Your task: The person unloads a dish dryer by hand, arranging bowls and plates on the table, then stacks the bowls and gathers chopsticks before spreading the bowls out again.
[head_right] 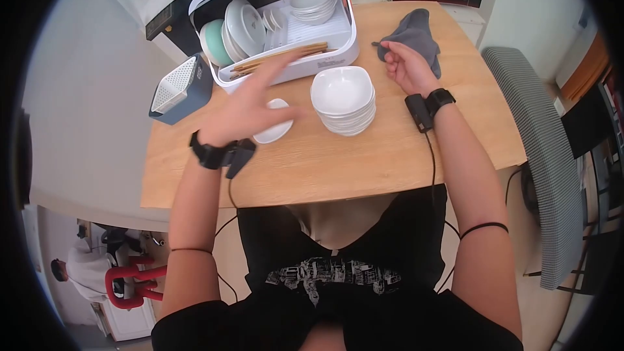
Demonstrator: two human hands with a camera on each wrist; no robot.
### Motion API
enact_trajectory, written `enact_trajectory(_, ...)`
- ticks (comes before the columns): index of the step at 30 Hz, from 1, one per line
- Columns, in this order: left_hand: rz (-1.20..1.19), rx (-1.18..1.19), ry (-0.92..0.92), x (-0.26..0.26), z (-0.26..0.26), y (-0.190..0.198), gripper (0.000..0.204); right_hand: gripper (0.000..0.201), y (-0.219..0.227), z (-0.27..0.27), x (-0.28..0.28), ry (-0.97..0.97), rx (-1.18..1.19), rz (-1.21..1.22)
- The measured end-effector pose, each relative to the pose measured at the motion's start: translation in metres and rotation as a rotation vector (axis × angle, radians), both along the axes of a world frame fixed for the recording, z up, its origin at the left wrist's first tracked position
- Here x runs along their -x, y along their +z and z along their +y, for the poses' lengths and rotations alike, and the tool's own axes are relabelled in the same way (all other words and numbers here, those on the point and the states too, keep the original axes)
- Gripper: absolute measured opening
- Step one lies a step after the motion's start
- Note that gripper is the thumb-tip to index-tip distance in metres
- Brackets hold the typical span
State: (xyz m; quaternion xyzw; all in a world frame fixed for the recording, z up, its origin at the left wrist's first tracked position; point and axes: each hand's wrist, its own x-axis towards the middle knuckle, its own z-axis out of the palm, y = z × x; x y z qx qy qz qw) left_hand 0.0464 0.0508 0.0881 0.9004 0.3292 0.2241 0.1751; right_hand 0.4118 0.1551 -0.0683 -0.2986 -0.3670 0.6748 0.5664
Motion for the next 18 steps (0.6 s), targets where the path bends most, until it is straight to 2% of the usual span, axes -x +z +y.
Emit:
enact_trajectory(3,0.043,-0.062,-0.08,-0.054,0.006,-0.013,0.101,0.024,0.001,-0.003,0.0,-0.005,0.006,0.013)
enact_trajectory(8,0.165,-0.008,-0.036,-0.082,0.021,-0.014,0.104,0.023,0.005,-0.006,0.002,-0.015,0.014,0.021)
enact_trajectory(13,0.172,-0.022,-0.002,-0.081,0.023,-0.011,0.102,0.025,0.008,-0.008,0.003,0.032,-0.015,-0.021)
enact_trajectory(15,-0.021,-0.002,0.021,-0.069,0.023,-0.005,0.106,0.025,0.009,-0.009,0.005,0.025,-0.011,-0.027)
enact_trajectory(18,-0.122,-0.073,-0.005,-0.031,0.005,0.009,0.104,0.025,0.008,-0.007,0.005,0.012,0.0,-0.047)
